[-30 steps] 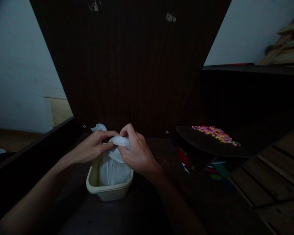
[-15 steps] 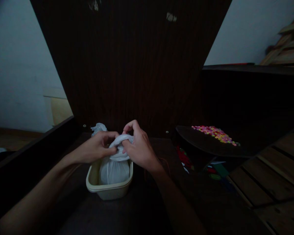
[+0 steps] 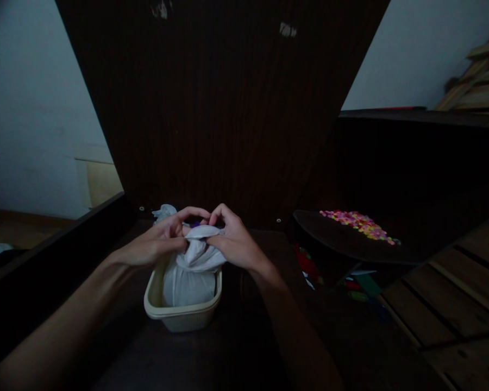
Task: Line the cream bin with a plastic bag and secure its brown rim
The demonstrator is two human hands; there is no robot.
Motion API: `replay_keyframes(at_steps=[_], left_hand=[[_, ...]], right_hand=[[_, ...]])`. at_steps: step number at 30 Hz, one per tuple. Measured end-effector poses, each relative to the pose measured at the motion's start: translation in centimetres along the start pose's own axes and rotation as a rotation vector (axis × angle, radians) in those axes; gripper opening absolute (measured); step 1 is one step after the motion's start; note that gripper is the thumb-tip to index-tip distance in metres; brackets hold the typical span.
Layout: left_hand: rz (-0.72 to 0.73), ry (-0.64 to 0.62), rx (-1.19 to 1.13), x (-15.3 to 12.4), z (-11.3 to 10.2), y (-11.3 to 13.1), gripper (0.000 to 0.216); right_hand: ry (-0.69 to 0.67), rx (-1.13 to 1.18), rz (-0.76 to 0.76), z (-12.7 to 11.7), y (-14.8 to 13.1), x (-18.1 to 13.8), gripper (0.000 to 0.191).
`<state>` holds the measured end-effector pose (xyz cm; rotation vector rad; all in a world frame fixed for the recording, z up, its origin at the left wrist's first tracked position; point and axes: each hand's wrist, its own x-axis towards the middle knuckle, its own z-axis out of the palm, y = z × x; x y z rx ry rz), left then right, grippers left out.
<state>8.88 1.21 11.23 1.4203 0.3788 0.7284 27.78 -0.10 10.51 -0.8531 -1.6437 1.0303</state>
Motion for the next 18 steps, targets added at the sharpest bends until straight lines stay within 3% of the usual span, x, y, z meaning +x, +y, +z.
replay_keyframes(at_steps=[6, 11, 18], left_hand=[[0.041, -0.027, -0.099, 0.02, -0.19, -0.89, 0.058], [0.021, -0.063, -0.121, -0.26, -0.02, -0.79, 0.061], [0.078, 0.1, -0.175, 0.22, -0.51, -0.59, 0.078]], right_hand=[[-0.087, -0.074, -0.013, -0.2, -0.77, -0.17, 0.022], [-0.08, -0.329, -0.133, -0.51, -0.31, -0.14, 0.015], [0.173, -0.638, -0.305, -0.35, -0.4, -0.33, 0.026]])
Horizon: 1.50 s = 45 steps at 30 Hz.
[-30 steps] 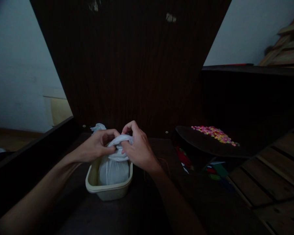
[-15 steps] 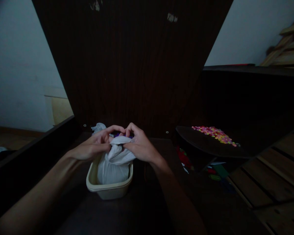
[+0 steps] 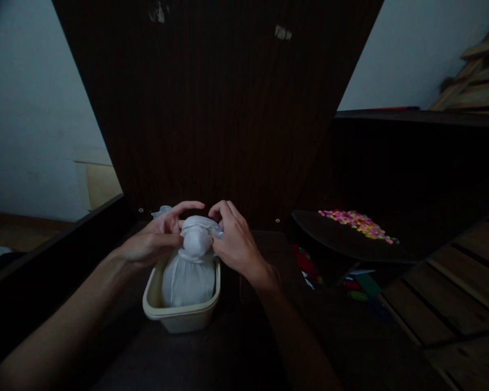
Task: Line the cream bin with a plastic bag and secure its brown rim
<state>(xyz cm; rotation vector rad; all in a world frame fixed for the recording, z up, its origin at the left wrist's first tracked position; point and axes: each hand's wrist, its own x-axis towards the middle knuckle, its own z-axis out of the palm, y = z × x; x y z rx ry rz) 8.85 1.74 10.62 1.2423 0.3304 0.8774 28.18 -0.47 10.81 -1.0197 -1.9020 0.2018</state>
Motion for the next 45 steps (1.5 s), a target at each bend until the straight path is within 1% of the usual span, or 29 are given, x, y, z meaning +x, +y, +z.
replay_keyframes(at_steps=[1, 3, 6, 8, 11, 13, 17, 19, 22, 24, 26, 29, 31, 33, 35, 38, 40, 41, 43, 45], left_hand=[[0.017, 0.033, -0.004, 0.1, -0.1, -0.1, 0.08], [0.055, 0.089, -0.014, 0.3, -0.2, -0.3, 0.084], [0.08, 0.121, -0.016, 0.5, -0.3, -0.4, 0.087], [0.08, 0.125, -0.002, 0.6, -0.3, -0.4, 0.09], [0.089, 0.13, 0.014, 0.6, -0.2, -0.3, 0.088], [0.09, 0.125, 0.019, 0.6, 0.0, -0.4, 0.084], [0.079, 0.141, 0.07, 0.6, 0.2, -0.6, 0.075], [0.091, 0.161, 0.144, 0.6, 0.1, -0.5, 0.066], [0.136, 0.176, 0.328, 0.5, -0.2, -0.2, 0.046], [0.142, 0.163, 0.463, 0.5, -0.5, 0.0, 0.038], [0.143, 0.136, 0.602, 0.5, -0.7, 0.3, 0.035], [0.164, 0.086, 0.858, 0.4, -0.7, 0.7, 0.025], [0.169, 0.043, 1.021, 0.2, -0.6, 1.1, 0.017], [0.181, 0.019, 1.114, 0.0, -0.4, 1.3, 0.016], [0.193, 0.008, 1.069, -0.2, -0.1, 1.4, 0.026], [0.197, -0.038, 0.828, -0.3, 0.3, 0.9, 0.047], [0.17, -0.072, 0.757, -0.3, 0.4, 0.6, 0.049], [0.143, -0.086, 0.783, -0.3, 0.5, 0.5, 0.045], [0.073, -0.126, 0.907, -0.3, 0.4, 0.5, 0.032], [0.019, -0.18, 1.025, -0.3, 0.3, 0.7, 0.031]], right_hand=[[0.022, -0.047, -0.028, -0.2, -0.2, -0.1, 0.026], [0.019, -0.128, -0.096, -0.6, -0.5, -0.3, 0.027], [-0.059, -0.179, -0.148, -1.3, -1.2, -0.7, 0.025], [-0.115, -0.146, -0.112, -1.7, -1.6, -0.8, 0.029], [-0.166, -0.071, -0.019, -1.8, -1.9, -0.9, 0.042], [-0.171, -0.065, -0.013, -1.7, -1.9, -0.8, 0.041], [-0.197, -0.11, -0.088, -1.3, -1.4, -0.5, 0.022], [-0.192, -0.105, -0.082, -1.3, -1.3, -0.4, 0.021], [-0.16, -0.078, -0.066, -1.6, -1.5, -0.5, 0.024], [-0.148, -0.06, -0.048, -1.9, -1.8, -0.5, 0.024], [-0.156, -0.02, 0.002, -2.1, -2.0, -0.6, 0.021], [-0.155, 0.114, 0.093, -2.4, -2.2, -0.6, 0.013], [-0.128, 0.226, 0.132, -2.4, -2.1, -0.5, 0.008], [-0.093, 0.305, 0.168, -2.3, -1.9, -0.4, 0.006], [-0.069, 0.345, 0.194, -2.0, -1.7, -0.4, 0.006], [-0.05, 0.38, 0.191, -1.5, -1.5, -0.3, 0.006], [-0.022, 0.395, 0.163, -1.3, -1.4, -0.1, 0.014], [-0.013, 0.402, 0.155, -1.4, -1.4, 0.0, 0.02], [-0.01, 0.427, 0.172, -1.6, -1.3, 0.1, 0.027], [-0.008, 0.456, 0.214, -2.1, -1.1, 0.2, 0.025]])
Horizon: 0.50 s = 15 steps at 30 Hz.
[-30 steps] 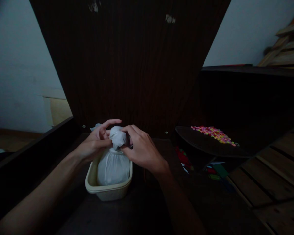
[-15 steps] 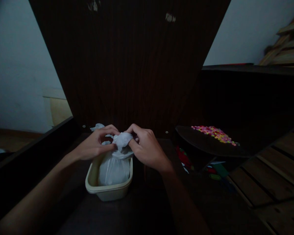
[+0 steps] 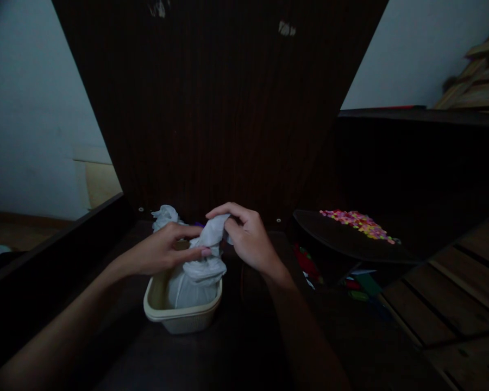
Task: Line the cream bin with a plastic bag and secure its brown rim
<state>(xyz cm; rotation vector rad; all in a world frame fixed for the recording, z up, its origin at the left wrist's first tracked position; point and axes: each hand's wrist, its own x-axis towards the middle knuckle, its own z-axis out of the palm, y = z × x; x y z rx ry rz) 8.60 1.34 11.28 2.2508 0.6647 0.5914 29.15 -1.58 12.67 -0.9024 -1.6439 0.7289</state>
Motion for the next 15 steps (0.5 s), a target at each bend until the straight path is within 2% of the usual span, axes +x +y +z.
replay_keyframes(at_steps=[4, 8, 12, 15], left_hand=[[-0.015, -0.08, 0.06, -0.1, -0.5, -0.1, 0.036], [-0.003, -0.027, 0.13, 0.0, -0.5, -0.4, 0.037], [0.002, 0.123, 0.158, 0.2, -0.2, -0.5, 0.038], [0.033, 0.233, 0.187, 0.3, -0.1, -0.4, 0.039]], right_hand=[[0.118, 0.005, 0.017, -1.1, 0.2, 0.2, 0.018], [0.162, 0.106, 0.062, -2.0, 0.5, 0.4, 0.019], [0.112, 0.077, 0.133, -2.3, 0.2, -0.1, 0.043], [-0.04, -0.056, 0.188, -1.9, -0.3, -0.7, 0.068]])
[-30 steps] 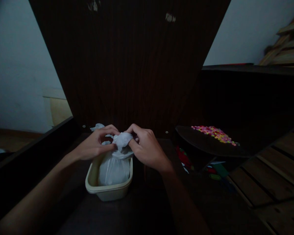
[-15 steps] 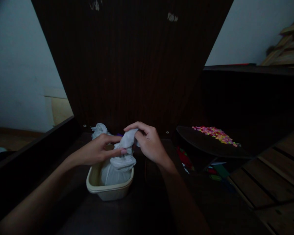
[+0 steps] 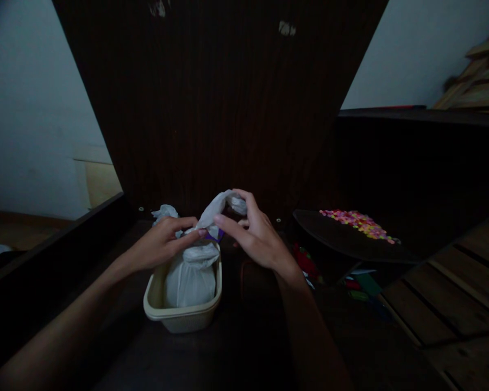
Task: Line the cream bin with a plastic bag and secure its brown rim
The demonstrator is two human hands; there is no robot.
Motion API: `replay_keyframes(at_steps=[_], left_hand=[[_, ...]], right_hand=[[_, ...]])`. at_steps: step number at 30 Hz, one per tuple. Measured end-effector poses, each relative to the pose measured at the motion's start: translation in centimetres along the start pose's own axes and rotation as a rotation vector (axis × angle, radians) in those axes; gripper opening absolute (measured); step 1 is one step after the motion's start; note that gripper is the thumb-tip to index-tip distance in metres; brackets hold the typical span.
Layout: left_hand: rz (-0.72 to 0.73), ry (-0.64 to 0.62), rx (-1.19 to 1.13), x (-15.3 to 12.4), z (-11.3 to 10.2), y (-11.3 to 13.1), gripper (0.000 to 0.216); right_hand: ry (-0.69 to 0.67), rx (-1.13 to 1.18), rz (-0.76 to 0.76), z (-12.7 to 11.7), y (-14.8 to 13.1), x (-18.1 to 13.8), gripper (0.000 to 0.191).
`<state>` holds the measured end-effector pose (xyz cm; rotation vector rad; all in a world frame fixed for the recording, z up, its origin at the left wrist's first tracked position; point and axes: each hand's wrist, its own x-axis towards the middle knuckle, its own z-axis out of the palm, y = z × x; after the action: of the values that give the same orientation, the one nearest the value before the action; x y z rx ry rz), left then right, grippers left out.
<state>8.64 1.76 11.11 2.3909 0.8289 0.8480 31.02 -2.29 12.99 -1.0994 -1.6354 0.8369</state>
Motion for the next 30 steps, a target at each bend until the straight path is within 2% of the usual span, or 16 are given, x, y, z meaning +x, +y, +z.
replay_keyframes(at_steps=[3, 7, 8, 12, 19, 23, 25, 27, 30], left_hand=[[0.027, 0.05, 0.05, -0.1, 0.2, 0.2, 0.038], [0.084, -0.023, 0.081, -0.2, 0.7, 0.6, 0.028], [0.09, -0.052, 0.093, -0.2, 0.8, 0.7, 0.027], [0.073, -0.146, 0.163, -0.2, 0.8, 0.9, 0.033], [0.039, -0.203, 0.151, -0.3, -0.1, 0.7, 0.032], [0.016, -0.165, 0.128, -0.5, -0.5, 1.0, 0.026], [0.0, -0.113, 0.029, -0.6, -0.3, 1.3, 0.027], [-0.006, -0.073, -0.121, -0.6, 0.2, 1.4, 0.043], [-0.001, -0.097, -0.238, -0.6, 0.8, 1.4, 0.071]], right_hand=[[-0.075, -0.127, -0.082, 1.2, -0.2, -0.3, 0.072], [0.008, -0.263, -0.184, 2.6, 0.1, 0.2, 0.025], [0.024, -0.267, -0.186, 2.7, 0.3, 0.3, 0.02], [0.113, -0.162, -0.169, 2.5, 0.9, 0.7, 0.023], [0.25, 0.124, -0.167, 2.1, 0.5, 1.0, 0.027], [0.291, 0.223, -0.181, 2.2, 0.1, 1.0, 0.027], [0.284, 0.231, -0.188, 2.5, -0.1, 0.9, 0.023], [0.267, 0.227, -0.201, 2.8, -0.3, 0.7, 0.021], [0.244, 0.223, -0.218, 3.2, -0.6, 0.5, 0.024]])
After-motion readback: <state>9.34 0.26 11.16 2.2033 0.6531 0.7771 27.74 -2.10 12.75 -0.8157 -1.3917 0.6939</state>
